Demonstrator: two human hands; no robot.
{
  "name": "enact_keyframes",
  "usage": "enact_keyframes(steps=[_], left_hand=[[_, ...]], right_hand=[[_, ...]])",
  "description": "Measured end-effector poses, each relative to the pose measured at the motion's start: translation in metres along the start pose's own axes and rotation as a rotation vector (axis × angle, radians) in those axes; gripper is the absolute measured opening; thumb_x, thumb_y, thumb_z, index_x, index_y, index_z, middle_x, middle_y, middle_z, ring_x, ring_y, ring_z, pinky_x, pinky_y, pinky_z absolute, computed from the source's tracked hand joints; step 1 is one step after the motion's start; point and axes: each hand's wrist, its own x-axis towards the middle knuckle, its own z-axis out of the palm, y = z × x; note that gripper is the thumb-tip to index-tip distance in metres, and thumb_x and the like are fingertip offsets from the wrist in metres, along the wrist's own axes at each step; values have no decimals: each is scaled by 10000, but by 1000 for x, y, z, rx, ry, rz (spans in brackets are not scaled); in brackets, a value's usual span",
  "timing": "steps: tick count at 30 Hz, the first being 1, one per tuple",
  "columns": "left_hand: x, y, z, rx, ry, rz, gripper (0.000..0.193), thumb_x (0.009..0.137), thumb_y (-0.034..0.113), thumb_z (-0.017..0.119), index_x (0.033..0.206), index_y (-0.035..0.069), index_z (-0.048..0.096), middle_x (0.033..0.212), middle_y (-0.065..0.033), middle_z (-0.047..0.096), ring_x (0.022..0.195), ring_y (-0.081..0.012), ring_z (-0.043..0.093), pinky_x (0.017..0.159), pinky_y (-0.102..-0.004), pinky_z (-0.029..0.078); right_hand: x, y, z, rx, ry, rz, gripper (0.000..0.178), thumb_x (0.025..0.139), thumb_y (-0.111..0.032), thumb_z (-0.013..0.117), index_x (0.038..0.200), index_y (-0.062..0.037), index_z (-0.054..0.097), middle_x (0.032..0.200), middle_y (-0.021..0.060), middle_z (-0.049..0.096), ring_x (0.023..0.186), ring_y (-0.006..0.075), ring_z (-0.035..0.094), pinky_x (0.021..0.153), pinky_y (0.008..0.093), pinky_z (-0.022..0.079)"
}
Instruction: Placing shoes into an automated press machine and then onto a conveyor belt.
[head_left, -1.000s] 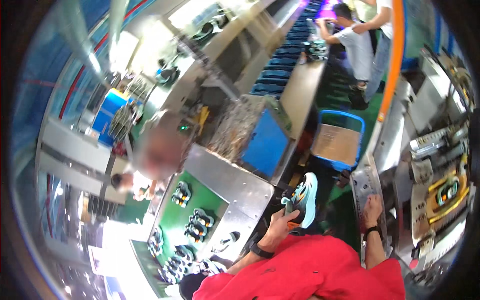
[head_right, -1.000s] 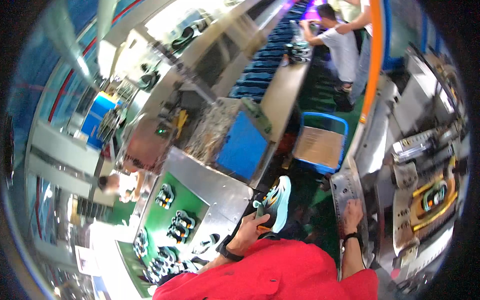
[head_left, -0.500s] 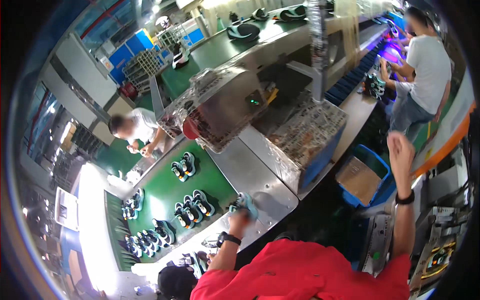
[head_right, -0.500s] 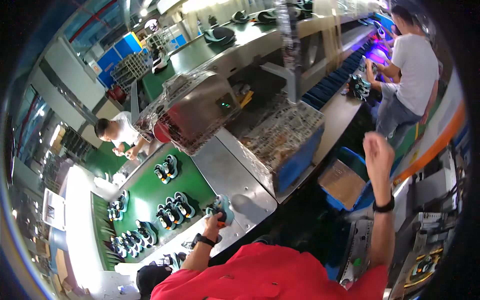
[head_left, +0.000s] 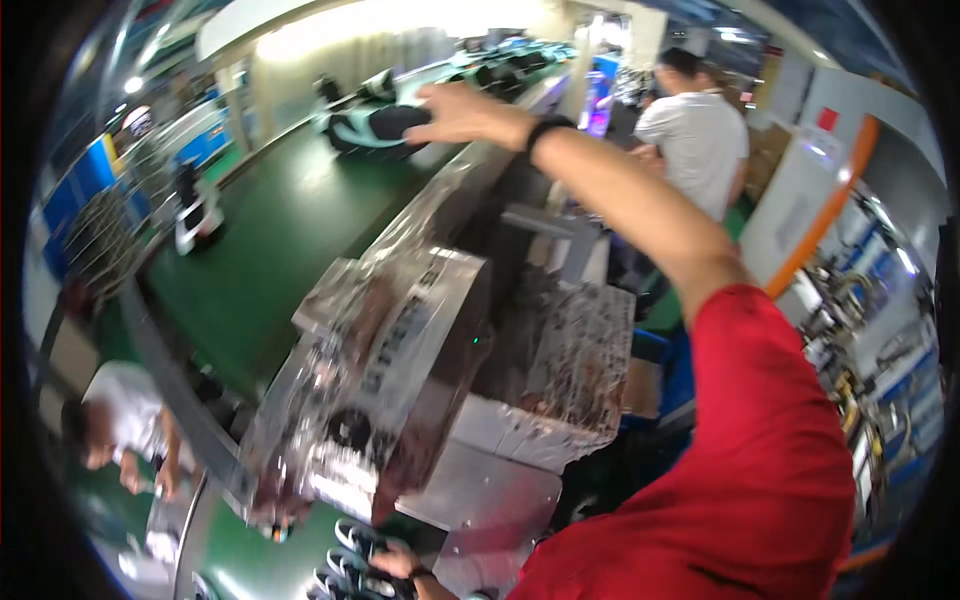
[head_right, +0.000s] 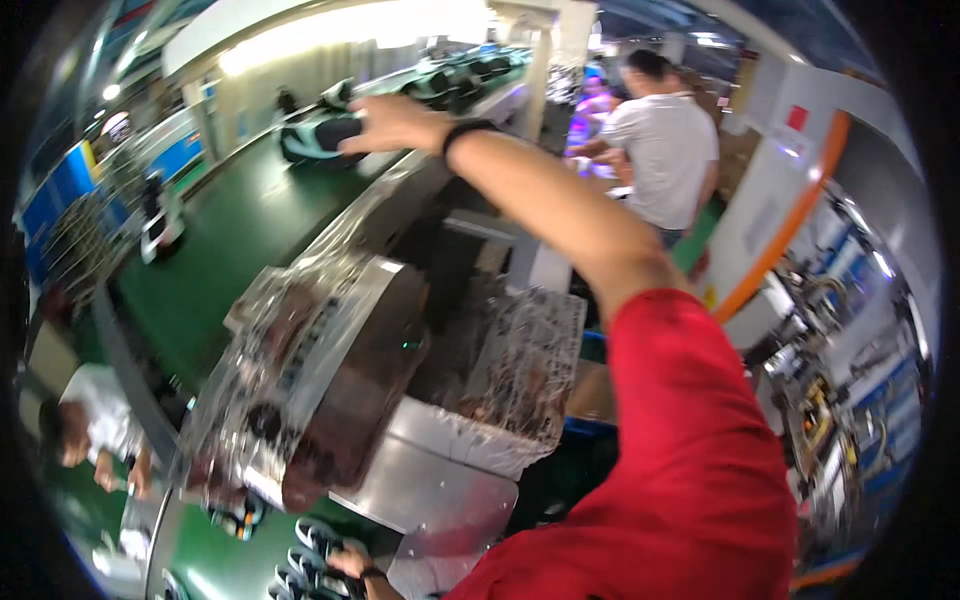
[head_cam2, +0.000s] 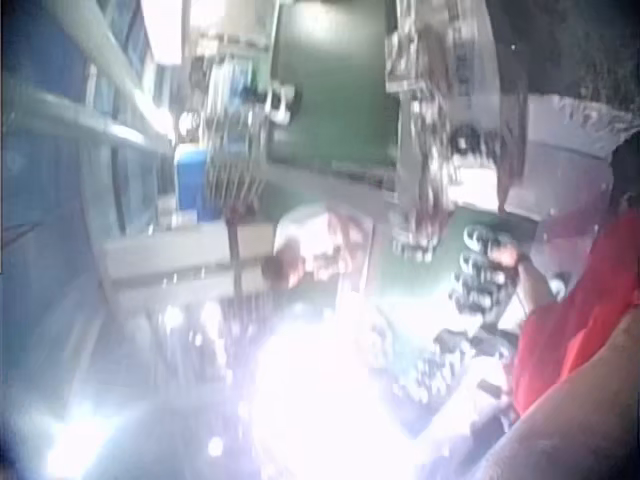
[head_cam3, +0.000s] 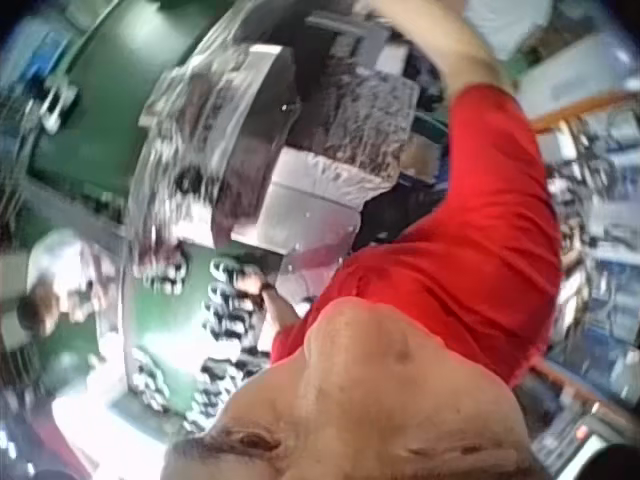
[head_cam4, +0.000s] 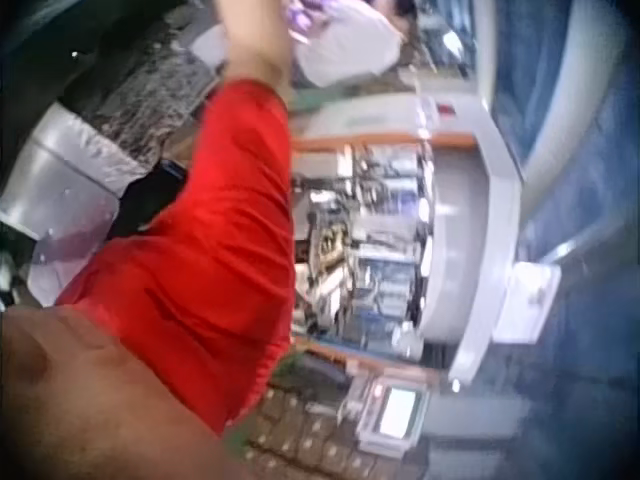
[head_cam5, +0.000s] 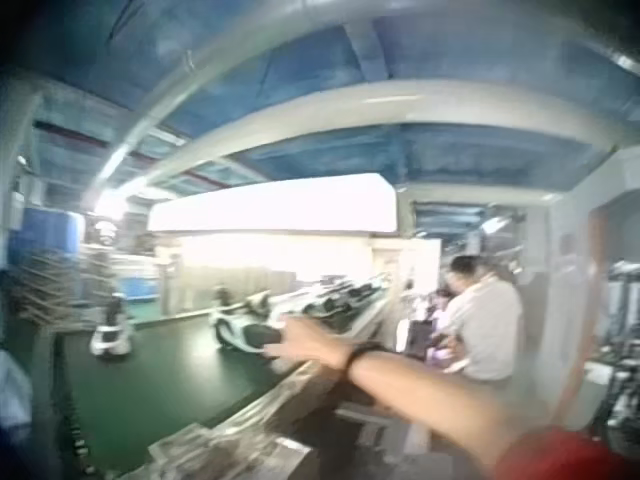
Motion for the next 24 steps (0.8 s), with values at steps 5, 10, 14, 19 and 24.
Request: enact_keyframes(steps=[5, 10, 14, 19, 24], left_hand=[[28, 103, -69, -434, 152, -278, 337, 896, 284, 628, 1029, -16, 551, 898, -182, 574, 774, -328, 567, 698, -437, 489], [38, 93, -77, -417, 214, -68, 291, 856, 152, 679, 1048, -21, 545, 900, -157, 577, 774, -298, 570, 690, -398, 491], [62, 108, -126, -960, -366, -429, 445, 849, 189, 708, 1166, -58, 516, 1063, -200, 589, 930, -311, 574, 820, -409, 477], [49, 156, -184, -136, -101, 214, 580, 943, 368, 584, 1257, -107, 475, 1185, -296, 544, 1140, -390, 509, 973, -453, 429], [63, 357, -378, -1732, -1500, -193, 514, 988, 249, 535, 1408, -20, 413, 1337, -172, 537, 1213, -308, 548, 1016, -413, 456]], right_hand=[[62, 30, -6, -158, -193, 335, 838, 609, -569, 719, 1195, 22, 620, 1160, 224, 648, 1067, 357, 628, 902, 387, 502], [58, 36, 22, -29, 18, 176, 739, 577, -536, 747, 977, 81, 678, 1027, 253, 679, 938, 321, 674, 825, 358, 531], [22, 36, 14, -87, 134, 47, 608, 614, -364, 751, 1085, -4, 617, 869, 242, 676, 837, 370, 672, 754, 429, 541], [-90, 20, -53, -109, 333, -155, 785, 668, -154, 782, 1353, -21, 421, 882, 202, 637, 804, 349, 642, 698, 452, 531], [-247, 28, -94, -8, 562, -362, 958, 628, -111, 807, 1456, -46, 330, 953, 91, 594, 912, 257, 570, 816, 415, 449]])
